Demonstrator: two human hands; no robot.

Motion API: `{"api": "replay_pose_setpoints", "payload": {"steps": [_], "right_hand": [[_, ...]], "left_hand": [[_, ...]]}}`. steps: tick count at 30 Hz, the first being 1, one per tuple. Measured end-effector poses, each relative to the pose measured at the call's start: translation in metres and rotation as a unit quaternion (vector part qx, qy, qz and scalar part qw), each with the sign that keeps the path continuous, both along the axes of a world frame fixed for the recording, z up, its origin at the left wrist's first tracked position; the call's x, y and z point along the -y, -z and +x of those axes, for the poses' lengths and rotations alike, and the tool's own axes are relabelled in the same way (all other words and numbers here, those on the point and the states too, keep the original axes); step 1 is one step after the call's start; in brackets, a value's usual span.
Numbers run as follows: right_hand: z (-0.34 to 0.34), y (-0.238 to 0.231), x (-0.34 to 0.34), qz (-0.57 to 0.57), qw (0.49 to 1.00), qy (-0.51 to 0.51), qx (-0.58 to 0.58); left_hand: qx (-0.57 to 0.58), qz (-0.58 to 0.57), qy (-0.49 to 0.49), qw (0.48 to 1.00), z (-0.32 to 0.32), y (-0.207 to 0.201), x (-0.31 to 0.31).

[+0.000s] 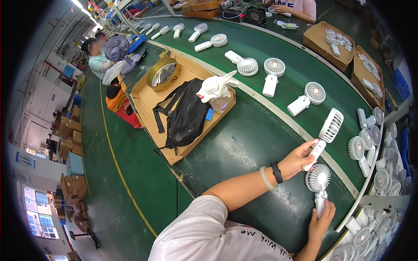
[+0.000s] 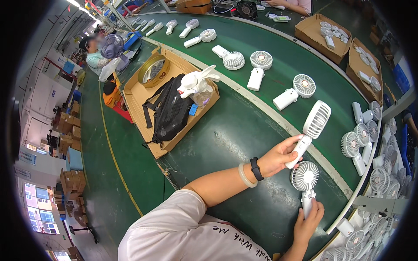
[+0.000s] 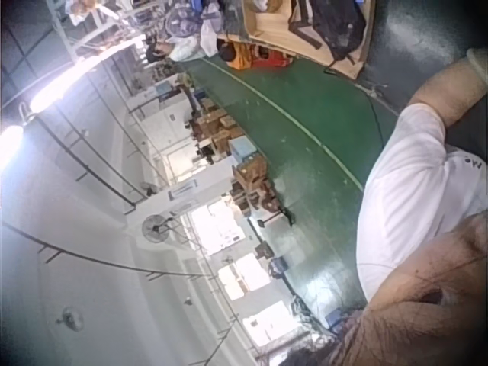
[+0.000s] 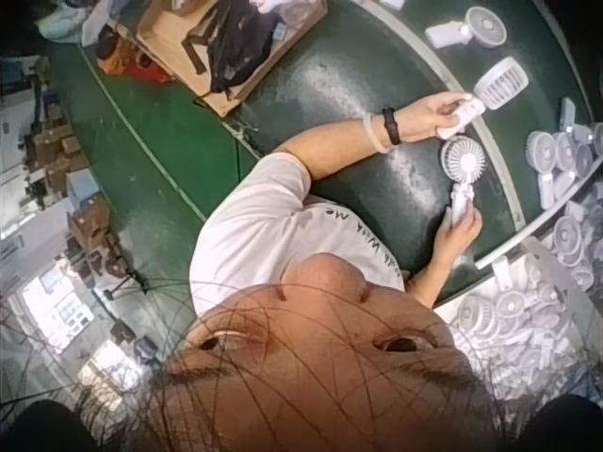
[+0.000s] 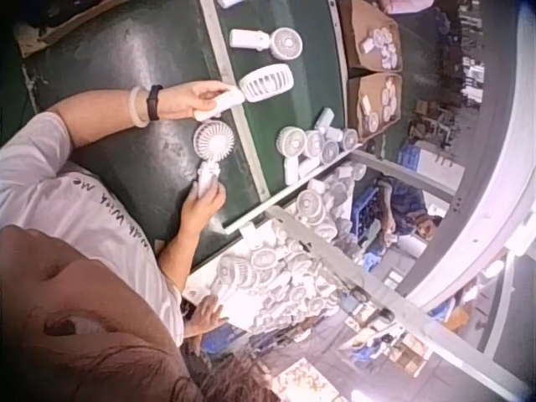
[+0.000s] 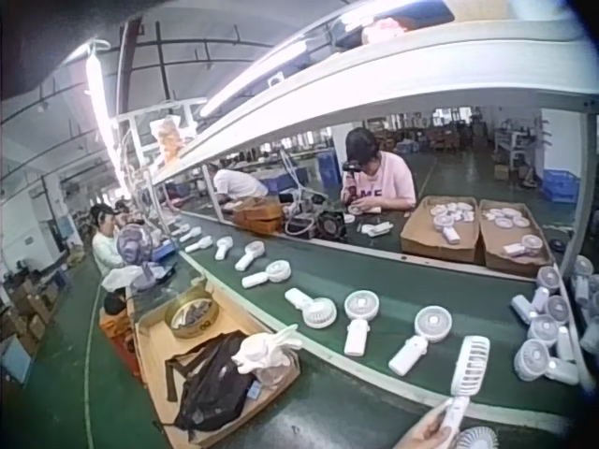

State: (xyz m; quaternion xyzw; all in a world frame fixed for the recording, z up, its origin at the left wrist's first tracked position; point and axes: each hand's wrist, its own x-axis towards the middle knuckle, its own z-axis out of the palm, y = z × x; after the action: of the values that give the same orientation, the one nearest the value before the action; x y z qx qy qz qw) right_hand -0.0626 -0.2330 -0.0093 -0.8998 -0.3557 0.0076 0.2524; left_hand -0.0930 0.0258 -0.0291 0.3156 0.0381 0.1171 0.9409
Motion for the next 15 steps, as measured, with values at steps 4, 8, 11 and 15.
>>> {"api": "replay_pose_setpoints", "payload": {"steps": [4,8,11,15], "right_hand": [[0.006,-0.002,0.024,0.121,0.979,0.02,-0.161],[0.01,-0.017,0.041,0.321,0.785,0.122,-0.516],[0.017,0.017,0.057,0.158,0.954,0.154,-0.202],[-0.015,-0.009,0.015,-0.058,0.995,0.065,0.044]], "left_hand": [[-0.03,0.004,0.019,0.999,-0.007,0.002,-0.002],[-0.025,-0.019,0.027,0.999,-0.009,0.003,-0.004],[-0.018,-0.029,0.025,0.999,-0.01,0.002,-0.003],[-0.026,-0.045,0.032,0.998,-0.008,0.001,-0.003]]}}
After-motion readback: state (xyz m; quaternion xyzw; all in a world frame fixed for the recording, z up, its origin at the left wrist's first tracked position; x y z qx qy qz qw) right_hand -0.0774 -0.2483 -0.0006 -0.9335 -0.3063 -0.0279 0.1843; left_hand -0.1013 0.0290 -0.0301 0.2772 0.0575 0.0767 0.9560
